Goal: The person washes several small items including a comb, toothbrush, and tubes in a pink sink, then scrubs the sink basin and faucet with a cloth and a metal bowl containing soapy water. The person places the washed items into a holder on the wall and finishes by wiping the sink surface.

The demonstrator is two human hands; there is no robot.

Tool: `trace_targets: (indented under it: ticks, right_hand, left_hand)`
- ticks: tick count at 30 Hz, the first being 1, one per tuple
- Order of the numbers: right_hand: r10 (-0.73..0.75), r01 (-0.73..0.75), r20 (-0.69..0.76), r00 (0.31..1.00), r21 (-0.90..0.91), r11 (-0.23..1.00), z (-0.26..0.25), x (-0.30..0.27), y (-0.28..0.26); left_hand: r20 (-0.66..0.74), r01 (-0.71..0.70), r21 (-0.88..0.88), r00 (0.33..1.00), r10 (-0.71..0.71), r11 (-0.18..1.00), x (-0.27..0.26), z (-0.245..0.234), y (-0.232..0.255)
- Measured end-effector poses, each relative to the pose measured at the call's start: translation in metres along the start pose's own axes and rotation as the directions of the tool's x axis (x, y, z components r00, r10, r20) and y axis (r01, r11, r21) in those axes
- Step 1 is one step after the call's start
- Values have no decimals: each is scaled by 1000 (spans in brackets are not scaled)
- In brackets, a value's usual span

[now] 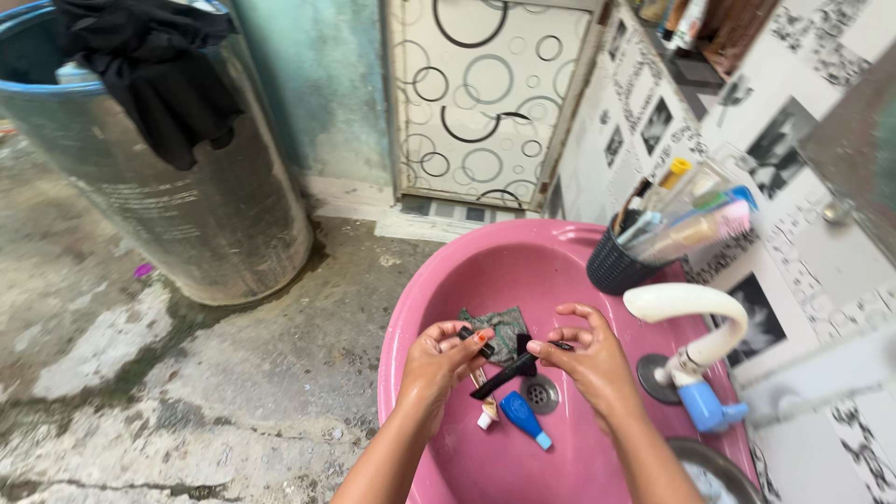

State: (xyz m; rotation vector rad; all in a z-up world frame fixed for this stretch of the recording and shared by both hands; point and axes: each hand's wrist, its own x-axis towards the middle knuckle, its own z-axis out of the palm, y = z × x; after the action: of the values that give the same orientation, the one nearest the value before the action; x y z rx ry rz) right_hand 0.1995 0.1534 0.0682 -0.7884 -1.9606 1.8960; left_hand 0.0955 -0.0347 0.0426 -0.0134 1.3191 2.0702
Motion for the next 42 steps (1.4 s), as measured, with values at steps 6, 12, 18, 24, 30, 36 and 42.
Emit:
trace_targets:
  ticks: [6,12,18,24,30,36,42]
  right_hand:
    - [102,-103,16,995,116,988,18,8,2]
    - [98,-140,159,982,281,949,32,21,-5]
    - [139,-286,343,929,429,857,31,31,-8]
    - [37,-238,504,863,341,910,34,43,-22]
    - [50,-10,516,855,-80,997,43,51,-38]
    - [67,131,563,824,-304,943,40,53,-31]
    - [-6,179,521,853,-282,942,37,49,-22]
  left_hand:
    - [4,-70,-34,998,70,997,-12,1,3]
    - [112,-55,-71,992,63,996,-16,-2,14]
    - [142,-28,-32,989,33,999,-17,-2,21]
    - [103,-55,-41,993,59,998,-1,-11,32]
    - [26,25,68,999,-27,997,9,-16,37]
    - [-21,35,9,999,-35,999,12,-20,33]
    - [21,63,-32,998,-62,998,13,-21,32]
